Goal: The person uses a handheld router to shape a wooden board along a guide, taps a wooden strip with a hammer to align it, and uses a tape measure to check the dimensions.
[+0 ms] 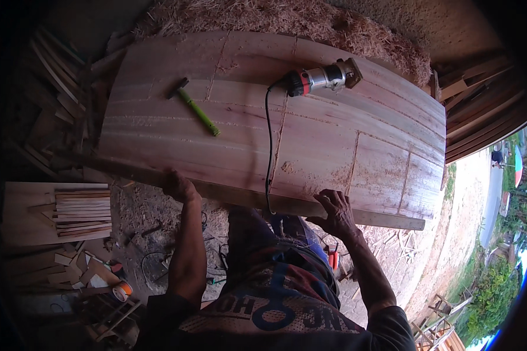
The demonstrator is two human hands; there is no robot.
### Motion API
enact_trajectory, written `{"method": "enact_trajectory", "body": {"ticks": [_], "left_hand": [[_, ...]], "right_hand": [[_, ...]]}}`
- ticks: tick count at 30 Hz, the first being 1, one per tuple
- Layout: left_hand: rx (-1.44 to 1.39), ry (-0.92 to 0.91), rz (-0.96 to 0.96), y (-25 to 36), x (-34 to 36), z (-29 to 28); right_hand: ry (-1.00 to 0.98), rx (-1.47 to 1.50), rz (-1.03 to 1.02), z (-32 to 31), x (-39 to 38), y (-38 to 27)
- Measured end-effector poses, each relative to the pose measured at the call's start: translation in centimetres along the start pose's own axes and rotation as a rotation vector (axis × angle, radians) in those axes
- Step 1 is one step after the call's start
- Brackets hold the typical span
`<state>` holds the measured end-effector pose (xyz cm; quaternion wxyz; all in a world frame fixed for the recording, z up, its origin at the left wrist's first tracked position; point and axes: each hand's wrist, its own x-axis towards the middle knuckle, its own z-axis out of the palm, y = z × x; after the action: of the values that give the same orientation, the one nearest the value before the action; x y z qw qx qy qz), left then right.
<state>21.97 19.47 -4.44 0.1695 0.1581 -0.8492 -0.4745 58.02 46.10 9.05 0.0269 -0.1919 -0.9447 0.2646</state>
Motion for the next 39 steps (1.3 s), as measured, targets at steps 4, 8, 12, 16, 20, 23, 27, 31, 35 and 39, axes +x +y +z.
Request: {"method": "enact_trajectory", "body": {"ticks": [4,8,12,16,20,23,27,31,35,39], "left_hand": [[0.007,-0.057,-0.114,1.1,-0.4,-0.3],[0.168,0.004,-0.126,1.2,0.1,-0.7],[0.13,-0.021,-0.125,0.9,-0.4,-0.5],[0.136,-0.042,-0.129,0.5,-0.7,-0.9],[0.201,-0.074,-0.085,-0.8,-0.9,0.2],[0.975,0.009,0.39,-5.8,0.3,1.9],[0.775,0.066,0.222,-6.9,1.3,0.9],[0.219,-0.039,-0.195,1.0,-0.8,-0.1],[0.06,-0.057,-0.19,1.1,0.0,-0.7],[0.108,-0.046,-0.276,3.8,-0.7,-0.9]], "right_hand": [[0.142,0.162,-0.169,1.0,10.3,-7.4],[0.114,0.245,-0.375,7.6,22.0,-12.2],[0.007,0.136,-0.327,11.2,30.7,-15.5],[-0.151,-0.135,-0.228,12.7,35.8,-15.6],[-0.119,0.008,-0.101,12.2,38.5,-14.6],[-0.013,0.166,-0.243,10.4,37.7,-13.2],[-0.138,0.805,-0.025,2.3,24.0,-12.8],[-0.007,0.568,0.051,-3.6,9.5,-6.4],[0.13,0.251,-0.111,-2.7,-2.8,-1.7],[-0.162,0.07,0.251,-1.3,-10.8,-0.4]]}}
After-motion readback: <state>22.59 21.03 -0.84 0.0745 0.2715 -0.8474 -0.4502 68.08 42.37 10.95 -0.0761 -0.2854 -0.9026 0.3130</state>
